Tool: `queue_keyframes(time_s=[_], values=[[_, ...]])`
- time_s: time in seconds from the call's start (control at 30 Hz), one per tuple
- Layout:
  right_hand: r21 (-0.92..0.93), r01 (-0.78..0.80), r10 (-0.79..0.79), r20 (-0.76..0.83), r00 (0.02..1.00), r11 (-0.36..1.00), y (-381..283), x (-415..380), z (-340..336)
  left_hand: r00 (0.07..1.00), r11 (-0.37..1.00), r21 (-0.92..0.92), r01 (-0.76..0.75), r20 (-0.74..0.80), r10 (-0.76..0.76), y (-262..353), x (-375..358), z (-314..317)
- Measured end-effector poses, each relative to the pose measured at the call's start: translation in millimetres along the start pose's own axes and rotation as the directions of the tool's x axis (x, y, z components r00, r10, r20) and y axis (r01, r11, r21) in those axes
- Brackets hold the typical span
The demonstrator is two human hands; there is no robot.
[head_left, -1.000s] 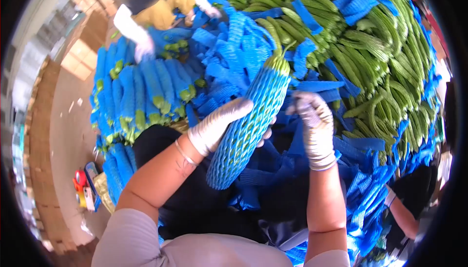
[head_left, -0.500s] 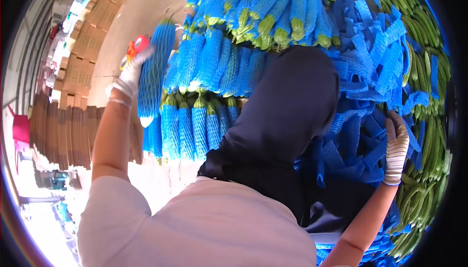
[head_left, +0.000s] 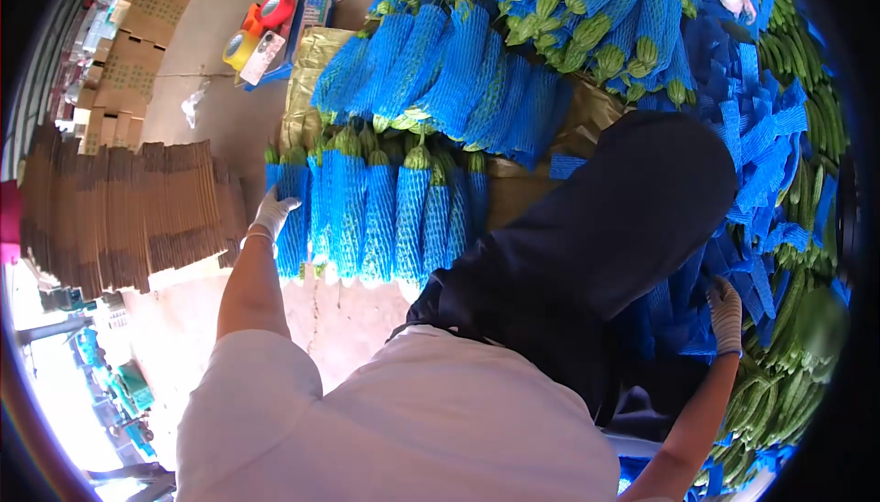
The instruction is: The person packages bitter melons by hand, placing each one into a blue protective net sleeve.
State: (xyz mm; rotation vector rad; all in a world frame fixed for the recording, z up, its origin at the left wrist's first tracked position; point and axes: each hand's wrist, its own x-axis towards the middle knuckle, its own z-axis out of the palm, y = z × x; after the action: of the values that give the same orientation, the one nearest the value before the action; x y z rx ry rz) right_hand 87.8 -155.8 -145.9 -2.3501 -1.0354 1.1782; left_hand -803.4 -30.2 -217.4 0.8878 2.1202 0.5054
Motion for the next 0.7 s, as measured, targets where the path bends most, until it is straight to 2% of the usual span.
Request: queue_keyframes(time_s=[0.03, 0.07, 0.13, 0.2, 0.27, 0.33, 0.37, 0.4, 0.43, 0.47, 0.5, 0.53, 0.57, 0.6, 0.67, 0.7], values=[[-0.013, -0.002, 0.003, 0.012, 1.0, 1.0, -4, -5, 1, 0.995, 0.991, 0.119, -0.058, -0.079, 0.068, -11, 7, 7], [-0.021, -0.019, 0.019, 0.007, 1.0, 1.0, 1, -3, 1, 0.996, 0.991, 0.12, -0.054, -0.061, 0.062, -25, 19, 13], [-0.033, 0.109, -0.109, -0.005, 0.994, 0.994, 18, 1, 0, 0.992, 0.897, 0.424, 0.124, -0.077, -0.101, -47, 37, 21], [-0.1, 0.053, -0.052, 0.01, 0.999, 0.994, 2, -8, 1, 0.994, 0.9, 0.421, 0.109, -0.056, -0.095, -54, 46, 17], [0.015, -0.015, 0.015, 0.032, 0.999, 1.0, 2, -11, 4, 0.995, 0.912, 0.402, 0.075, -0.096, -0.039, -48, 58, 8], [-0.101, 0.093, -0.088, 0.044, 0.995, 0.991, 1, -7, 12, 0.971, 0.926, 0.378, 0.009, -0.224, 0.082, -13, 73, 1], [-0.308, 0.145, -0.135, 0.055, 0.989, 0.94, -18, -13, 20, 0.939, 0.914, 0.392, -0.102, -0.264, 0.218, 58, 40, 14], [-0.503, 0.171, -0.159, 0.067, 0.985, 0.847, -47, -22, 34, 0.828, 0.866, 0.328, -0.377, -0.299, 0.474, 62, 76, 18], [-0.53, 0.183, -0.138, 0.123, 0.983, 0.828, -72, -29, 47, 0.798, 0.835, 0.348, -0.426, -0.291, 0.528, 114, 71, 31], [-0.561, 0.21, -0.161, 0.135, 0.978, 0.801, -57, -17, 65, 0.68, 0.73, 0.163, -0.663, -0.277, 0.679, 159, 66, 52], [-0.565, 0.122, -0.035, 0.163, 0.986, 0.816, -77, -15, 83, 0.615, 0.64, 0.027, -0.768, -0.246, 0.749, 208, 58, 74], [-0.537, 0.022, 0.06, 0.133, 0.989, 0.843, -79, -9, 103, 0.541, 0.53, -0.113, -0.84, -0.228, 0.809, 259, 40, 97], [-0.515, -0.034, 0.082, 0.07, 0.994, 0.857, -81, -12, 124, 0.48, 0.444, -0.207, -0.872, -0.183, 0.858, 312, -16, 122], [-0.58, -0.155, 0.19, -0.001, 0.982, 0.8, -83, -11, 146, 0.413, 0.357, -0.296, -0.886, -0.153, 0.898, 356, -82, 148], [-0.615, -0.183, 0.301, 0.092, 0.949, 0.767, -51, 16, 183, 0.209, 0.182, -0.371, -0.91, -0.033, 0.977, 414, -149, 187], [-0.64, -0.082, 0.198, 0.111, 0.974, 0.764, -58, 12, 177, 0.095, 0.098, -0.403, -0.91, 0.028, 0.995, 434, -178, 204]])
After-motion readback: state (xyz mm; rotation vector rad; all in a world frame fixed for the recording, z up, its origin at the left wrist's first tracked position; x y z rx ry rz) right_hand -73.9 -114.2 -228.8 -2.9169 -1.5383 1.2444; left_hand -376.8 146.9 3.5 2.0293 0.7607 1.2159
